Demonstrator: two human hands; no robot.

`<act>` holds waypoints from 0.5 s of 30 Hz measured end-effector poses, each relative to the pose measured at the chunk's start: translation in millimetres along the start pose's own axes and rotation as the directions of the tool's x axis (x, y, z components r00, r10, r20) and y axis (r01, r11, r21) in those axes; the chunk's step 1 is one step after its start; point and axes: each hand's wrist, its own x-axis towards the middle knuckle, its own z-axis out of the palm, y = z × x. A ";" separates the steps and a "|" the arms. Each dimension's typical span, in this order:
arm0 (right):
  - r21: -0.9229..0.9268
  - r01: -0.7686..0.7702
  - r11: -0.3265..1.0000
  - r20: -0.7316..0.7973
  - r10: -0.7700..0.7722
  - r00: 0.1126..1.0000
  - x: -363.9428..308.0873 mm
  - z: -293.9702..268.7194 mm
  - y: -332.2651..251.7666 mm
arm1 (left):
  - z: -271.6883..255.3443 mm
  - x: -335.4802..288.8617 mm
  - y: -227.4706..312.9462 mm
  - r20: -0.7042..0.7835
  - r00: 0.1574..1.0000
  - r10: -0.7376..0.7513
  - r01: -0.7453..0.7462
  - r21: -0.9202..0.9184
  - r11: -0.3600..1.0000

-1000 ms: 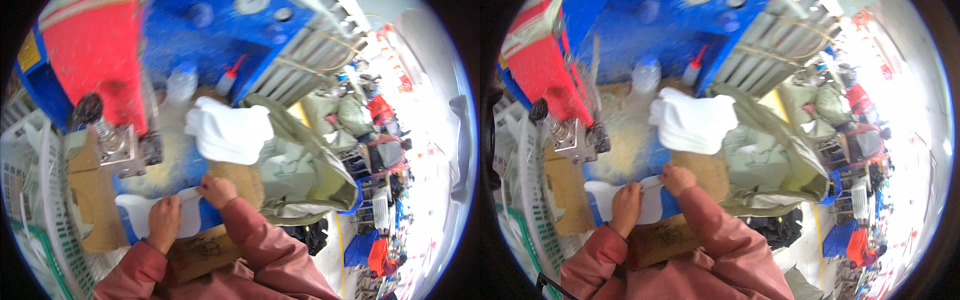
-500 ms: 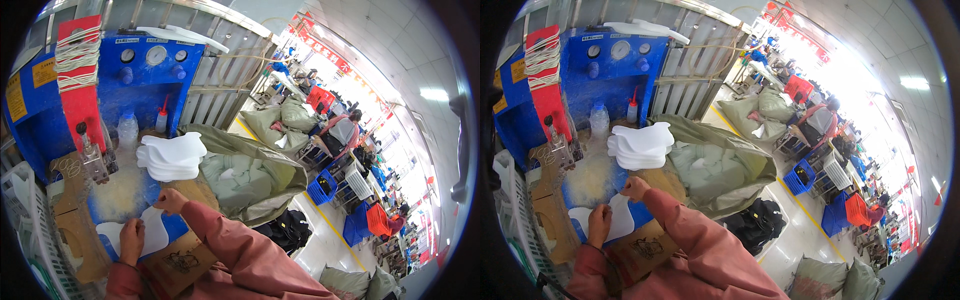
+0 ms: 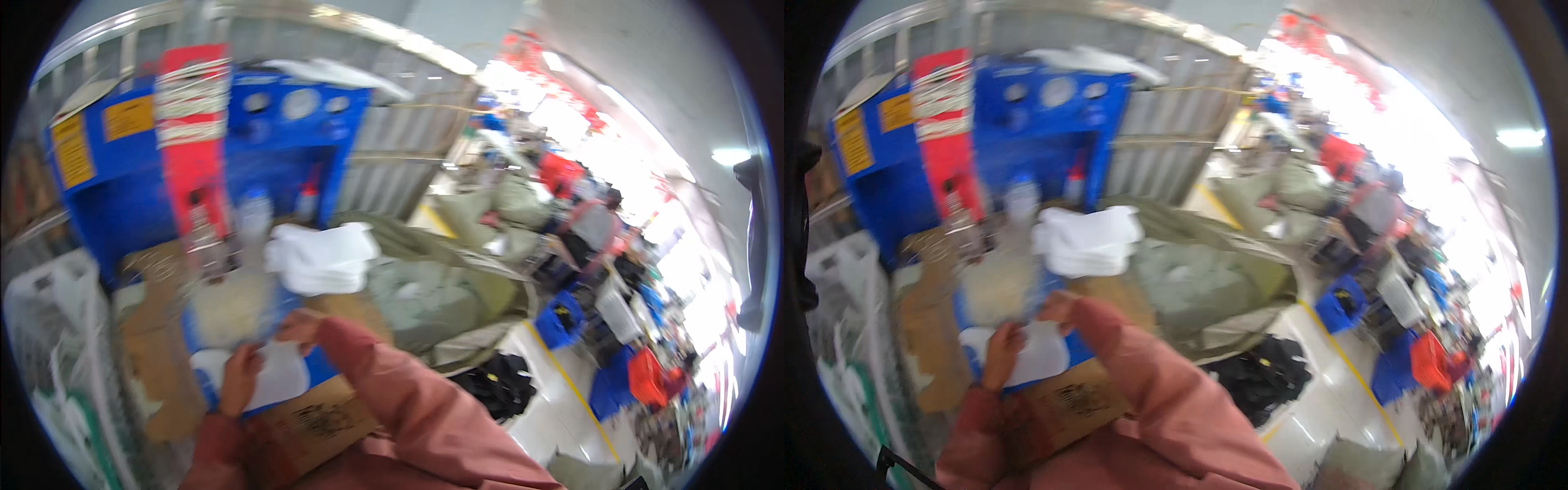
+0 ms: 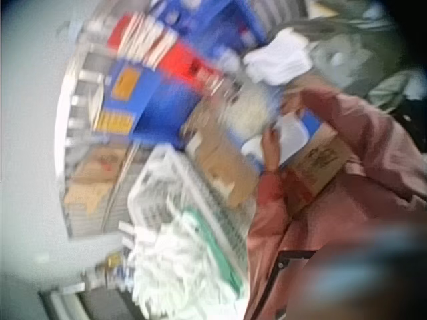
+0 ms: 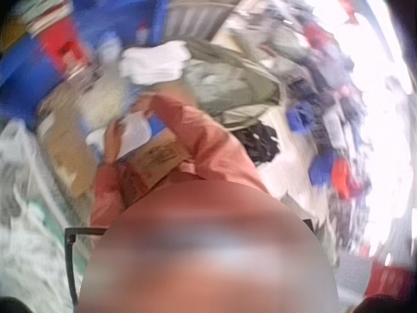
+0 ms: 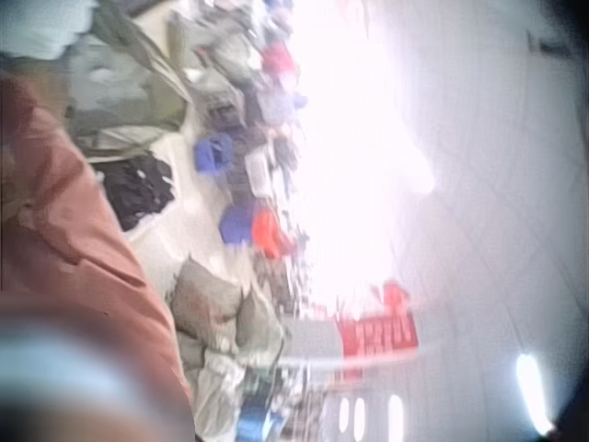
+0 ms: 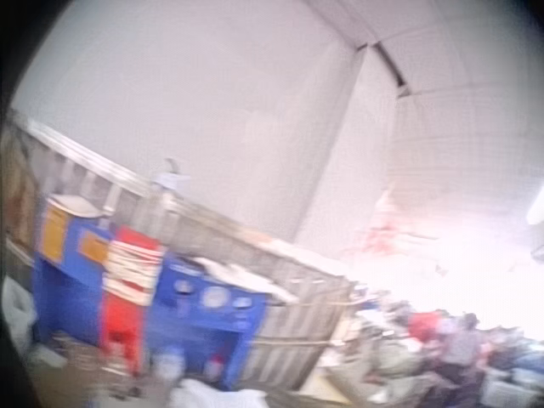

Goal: The person repeatedly places white foam pieces under a red and blue punching machine, aligns them, and presses the lever to punch a hole. The finished pieces are stacked on the workbench. The person handles the foam pieces one at a time and uses both hands to position and operate the machine.

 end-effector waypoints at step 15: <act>-0.569 0.479 0.668 -0.237 -0.691 0.682 -103.9 37.8 -93.2 | -27.8 -139.7 62.4 -0.243 0.957 -0.157 0.081 -0.295 0.952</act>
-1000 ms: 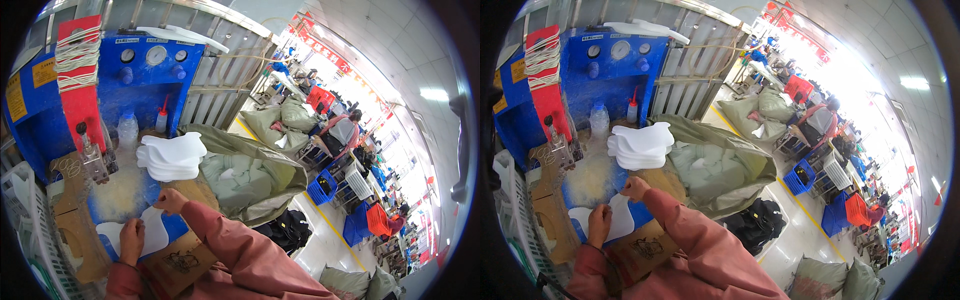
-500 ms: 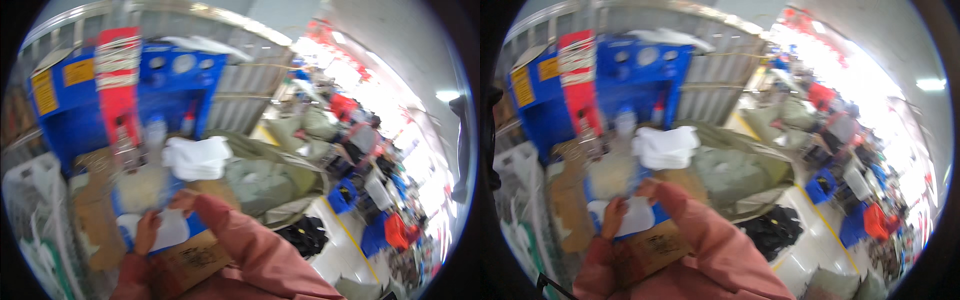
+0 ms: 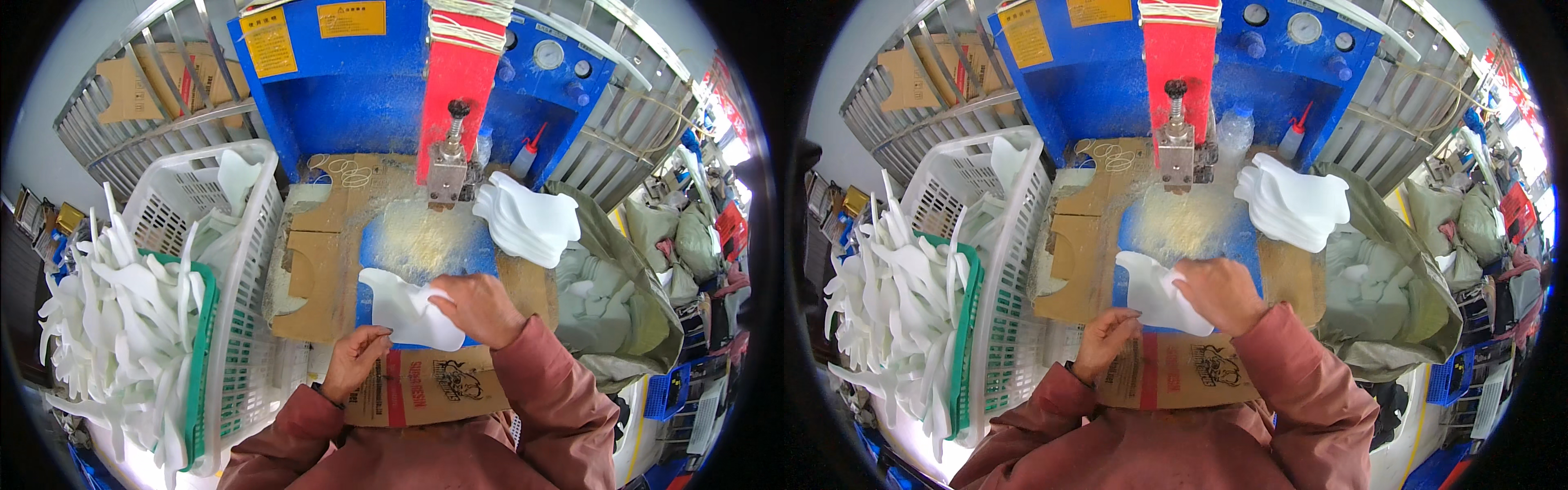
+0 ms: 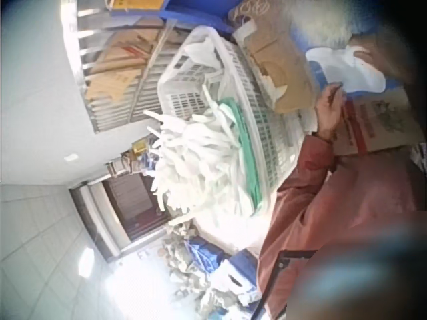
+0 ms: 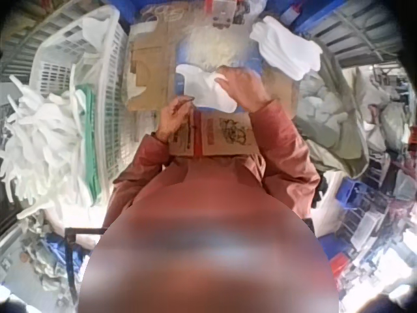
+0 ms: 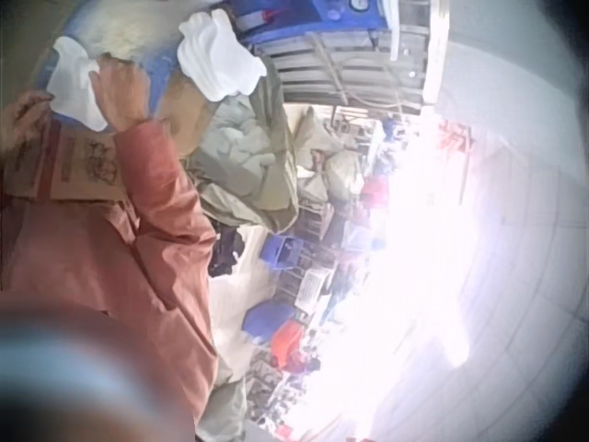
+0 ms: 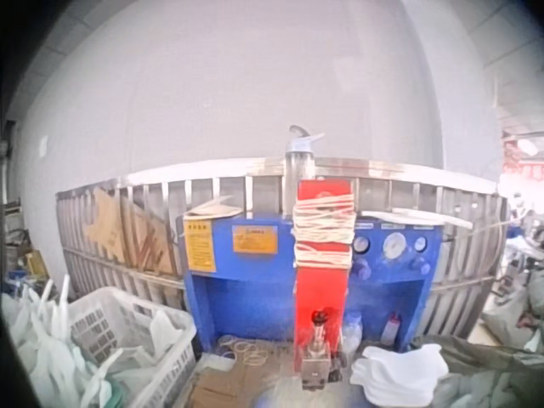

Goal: The person repeatedly places white foam pieces under a red and blue punching machine, aligns them, and presses the lever to punch a hole. The finished pieces are stacked on the workbench. The person handles the foam pieces one at a time and uses both hands to position and operate the machine.

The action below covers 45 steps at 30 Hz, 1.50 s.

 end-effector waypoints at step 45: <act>0.576 -0.106 0.810 0.056 0.090 0.994 -103.9 -23.2 45.2 | -63.6 37.4 77.5 0.374 0.926 -0.047 -0.116 0.403 0.908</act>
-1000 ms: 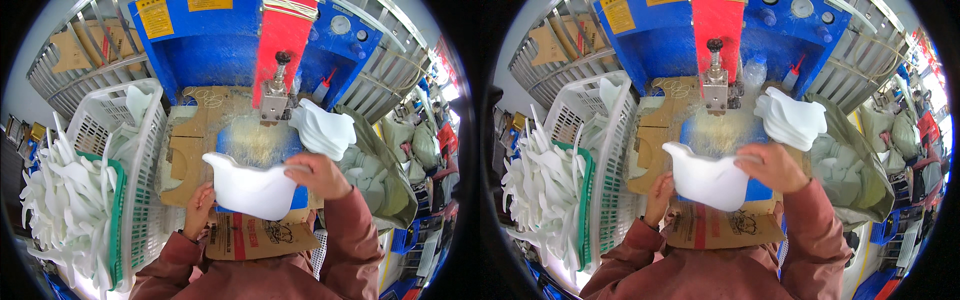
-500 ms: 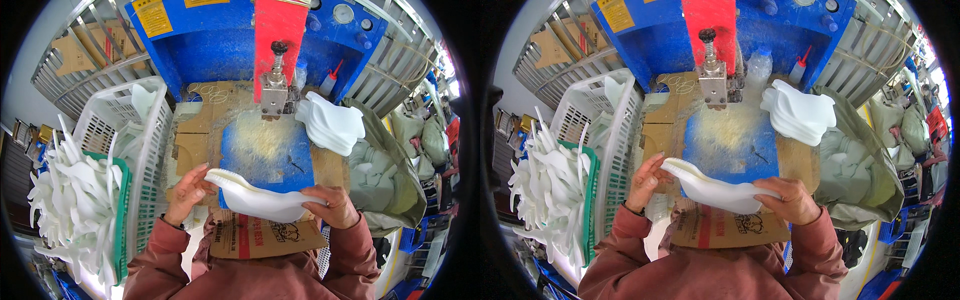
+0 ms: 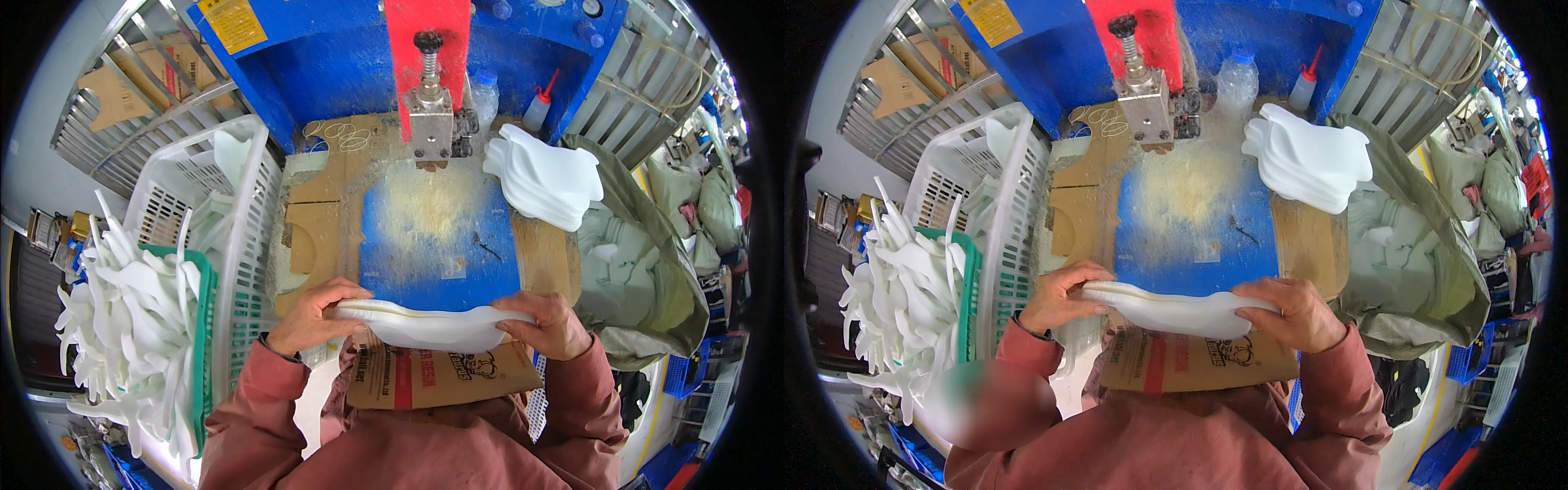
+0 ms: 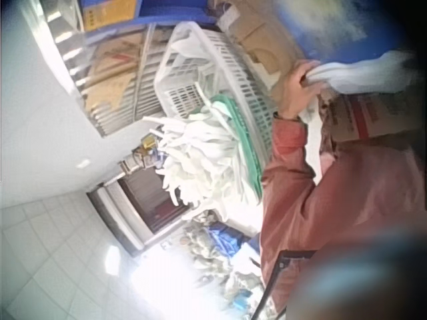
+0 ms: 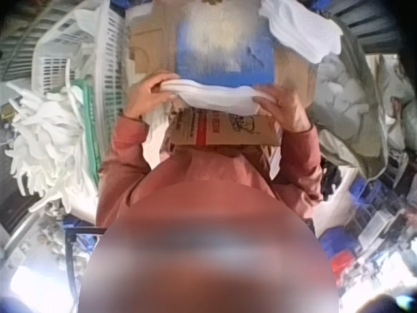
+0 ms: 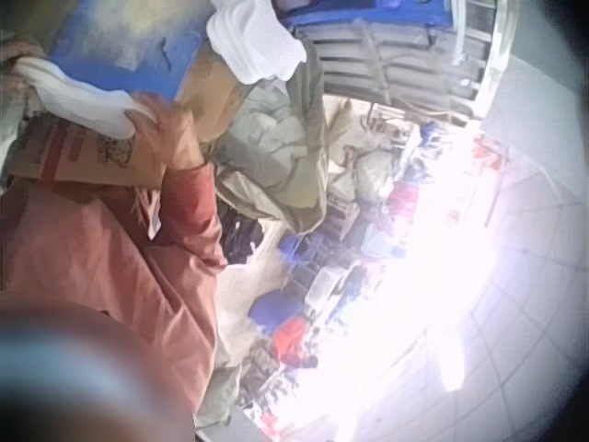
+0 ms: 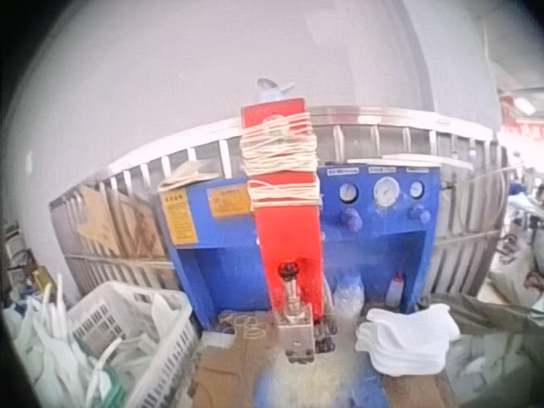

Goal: The person repeatedly places white foam pieces under a red and blue punching machine, aligns them, and presses the lever to punch a hole. The finished pieces are stacked on the workbench. The person handles the foam pieces one at a time and uses both hands to position and operate the machine.

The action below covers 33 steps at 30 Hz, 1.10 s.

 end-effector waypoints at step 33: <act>0.026 0.053 0.998 -0.028 -0.052 0.998 -2.0 3.3 27.4 | 31.5 16.6 3.8 0.131 0.980 -0.147 0.101 0.305 0.947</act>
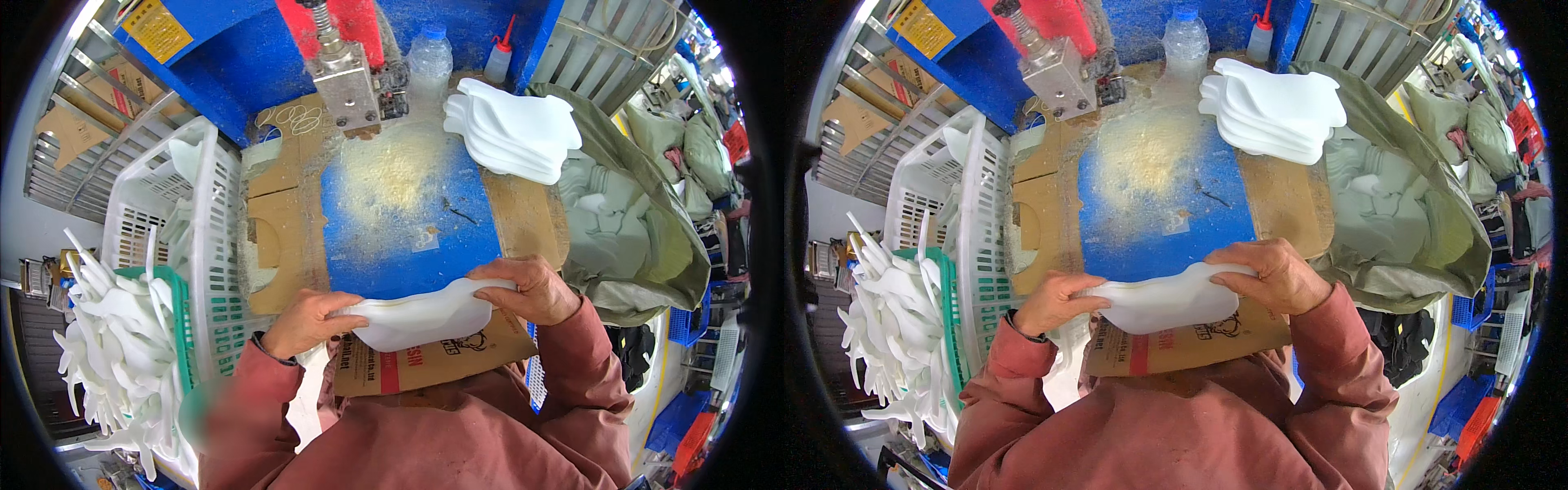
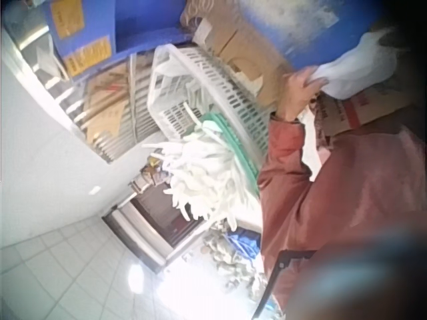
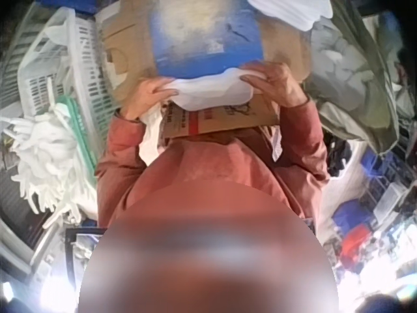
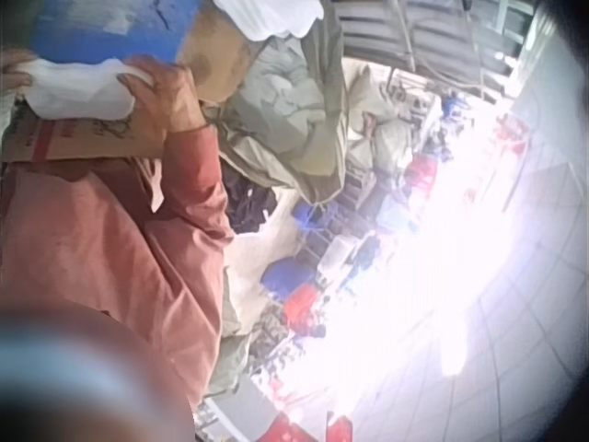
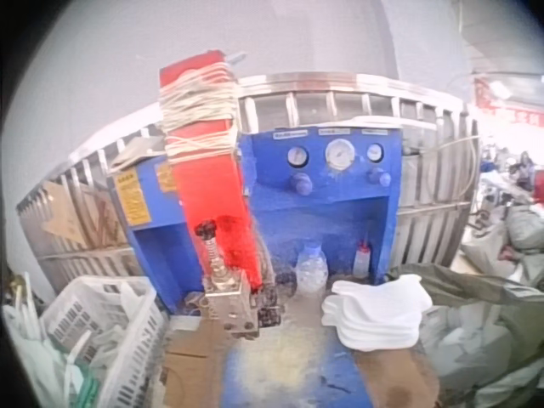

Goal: The person repeatedly places white foam pieces under a red and blue punching machine, aligns them, and presses the lever to punch a hole. The finished pieces are stacked on the workbench. The person handles the foam pieces one at a time and uses both hands to position and operate the machine.

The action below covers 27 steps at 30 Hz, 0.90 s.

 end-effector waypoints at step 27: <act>-0.463 0.126 0.877 0.202 -0.035 0.979 10.5 15.1 -23.5 | 32.7 34.4 40.3 0.232 0.955 0.187 -0.275 0.442 0.854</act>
